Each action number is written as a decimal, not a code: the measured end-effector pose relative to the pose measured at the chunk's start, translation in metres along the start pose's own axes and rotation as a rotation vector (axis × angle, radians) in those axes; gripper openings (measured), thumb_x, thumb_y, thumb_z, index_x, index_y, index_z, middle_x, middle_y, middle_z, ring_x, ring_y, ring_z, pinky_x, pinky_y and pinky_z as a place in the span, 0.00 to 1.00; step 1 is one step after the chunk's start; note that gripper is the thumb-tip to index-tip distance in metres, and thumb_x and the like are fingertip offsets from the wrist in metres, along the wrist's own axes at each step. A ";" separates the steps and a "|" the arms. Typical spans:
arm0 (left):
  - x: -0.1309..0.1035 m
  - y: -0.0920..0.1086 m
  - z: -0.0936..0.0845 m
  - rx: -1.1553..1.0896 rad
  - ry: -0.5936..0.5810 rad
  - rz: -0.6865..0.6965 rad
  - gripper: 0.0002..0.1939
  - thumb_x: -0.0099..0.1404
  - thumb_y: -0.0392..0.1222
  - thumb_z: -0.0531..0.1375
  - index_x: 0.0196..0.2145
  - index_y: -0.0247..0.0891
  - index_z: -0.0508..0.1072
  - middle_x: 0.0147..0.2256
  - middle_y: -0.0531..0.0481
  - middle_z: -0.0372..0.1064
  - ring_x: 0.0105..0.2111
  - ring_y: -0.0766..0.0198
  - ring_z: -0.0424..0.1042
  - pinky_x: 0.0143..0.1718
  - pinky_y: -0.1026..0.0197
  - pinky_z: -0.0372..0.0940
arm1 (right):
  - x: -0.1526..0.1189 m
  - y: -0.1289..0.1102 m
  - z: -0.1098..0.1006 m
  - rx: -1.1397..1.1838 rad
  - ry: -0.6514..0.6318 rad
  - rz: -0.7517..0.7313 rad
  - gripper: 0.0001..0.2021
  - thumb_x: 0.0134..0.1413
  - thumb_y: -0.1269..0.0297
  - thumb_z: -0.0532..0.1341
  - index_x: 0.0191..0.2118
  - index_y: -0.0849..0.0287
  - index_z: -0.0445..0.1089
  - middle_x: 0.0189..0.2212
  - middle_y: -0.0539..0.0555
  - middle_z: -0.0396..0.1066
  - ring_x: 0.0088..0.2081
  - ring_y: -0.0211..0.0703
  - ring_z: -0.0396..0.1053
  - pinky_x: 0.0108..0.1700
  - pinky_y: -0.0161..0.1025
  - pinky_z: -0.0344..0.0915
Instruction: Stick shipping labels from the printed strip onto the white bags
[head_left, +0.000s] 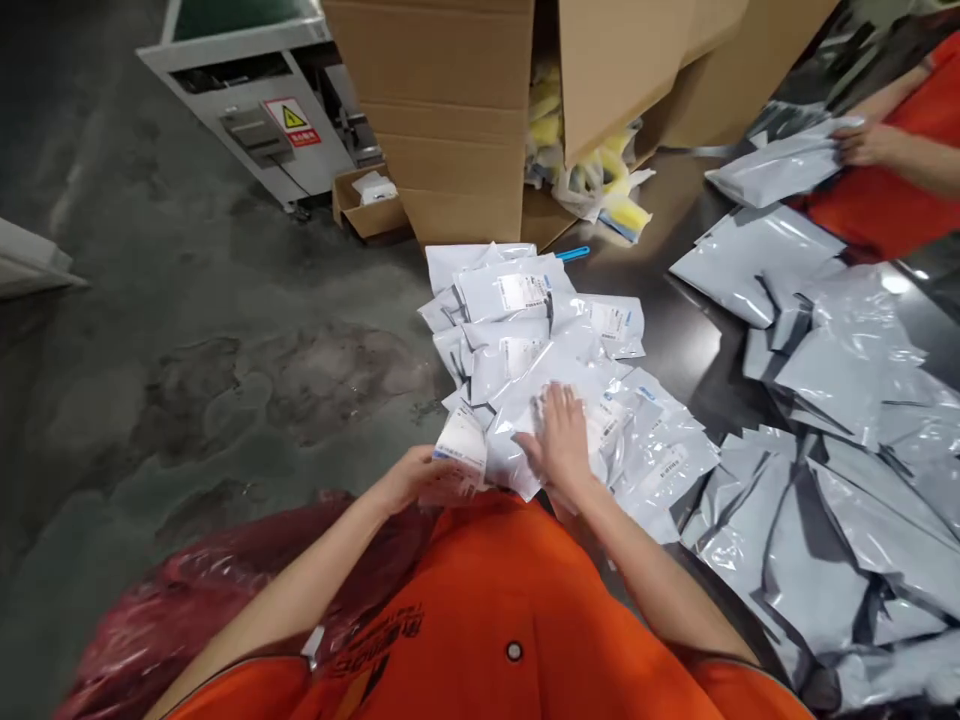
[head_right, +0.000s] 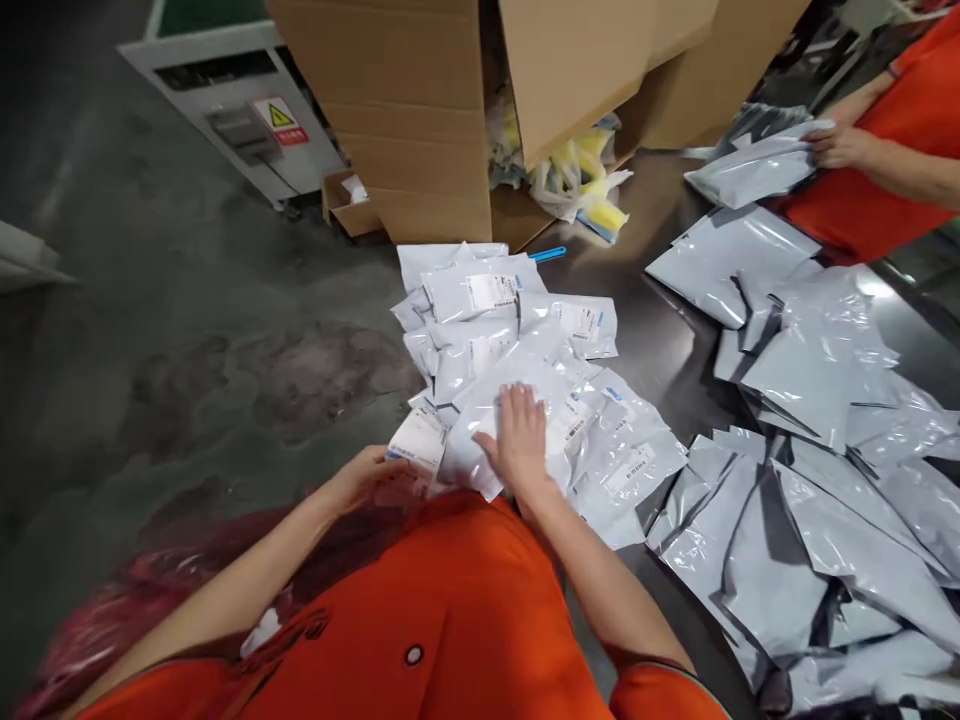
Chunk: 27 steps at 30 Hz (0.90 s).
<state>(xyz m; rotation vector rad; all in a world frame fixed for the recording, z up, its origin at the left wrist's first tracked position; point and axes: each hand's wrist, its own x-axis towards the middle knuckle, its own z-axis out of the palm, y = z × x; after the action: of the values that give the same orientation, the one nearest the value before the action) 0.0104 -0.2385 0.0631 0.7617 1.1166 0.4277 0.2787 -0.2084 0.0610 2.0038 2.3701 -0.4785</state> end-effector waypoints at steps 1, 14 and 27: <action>0.003 0.004 0.000 0.015 -0.005 -0.008 0.21 0.54 0.56 0.66 0.33 0.32 0.80 0.30 0.43 0.78 0.29 0.56 0.73 0.31 0.59 0.68 | -0.008 -0.008 0.008 0.011 -0.082 -0.059 0.42 0.57 0.46 0.60 0.70 0.65 0.48 0.69 0.71 0.42 0.69 0.71 0.36 0.64 0.69 0.40; 0.012 0.053 -0.021 0.040 -0.062 0.038 0.19 0.54 0.54 0.68 0.36 0.36 0.83 0.39 0.43 0.80 0.42 0.46 0.77 0.47 0.52 0.70 | 0.010 0.041 0.011 -0.032 -0.017 0.081 0.32 0.62 0.56 0.56 0.69 0.60 0.51 0.70 0.65 0.39 0.70 0.68 0.31 0.63 0.75 0.30; 0.033 0.119 0.052 0.505 -0.570 0.287 0.20 0.67 0.49 0.58 0.53 0.40 0.76 0.57 0.43 0.69 0.54 0.48 0.68 0.56 0.54 0.62 | 0.006 0.059 -0.107 1.433 -0.179 0.211 0.23 0.42 0.52 0.71 0.42 0.59 0.72 0.37 0.51 0.74 0.38 0.42 0.71 0.44 0.39 0.66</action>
<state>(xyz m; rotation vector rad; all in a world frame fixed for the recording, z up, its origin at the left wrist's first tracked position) 0.0778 -0.1534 0.1411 1.3973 0.5726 0.1399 0.3556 -0.1695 0.1483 2.1883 1.6371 -2.6935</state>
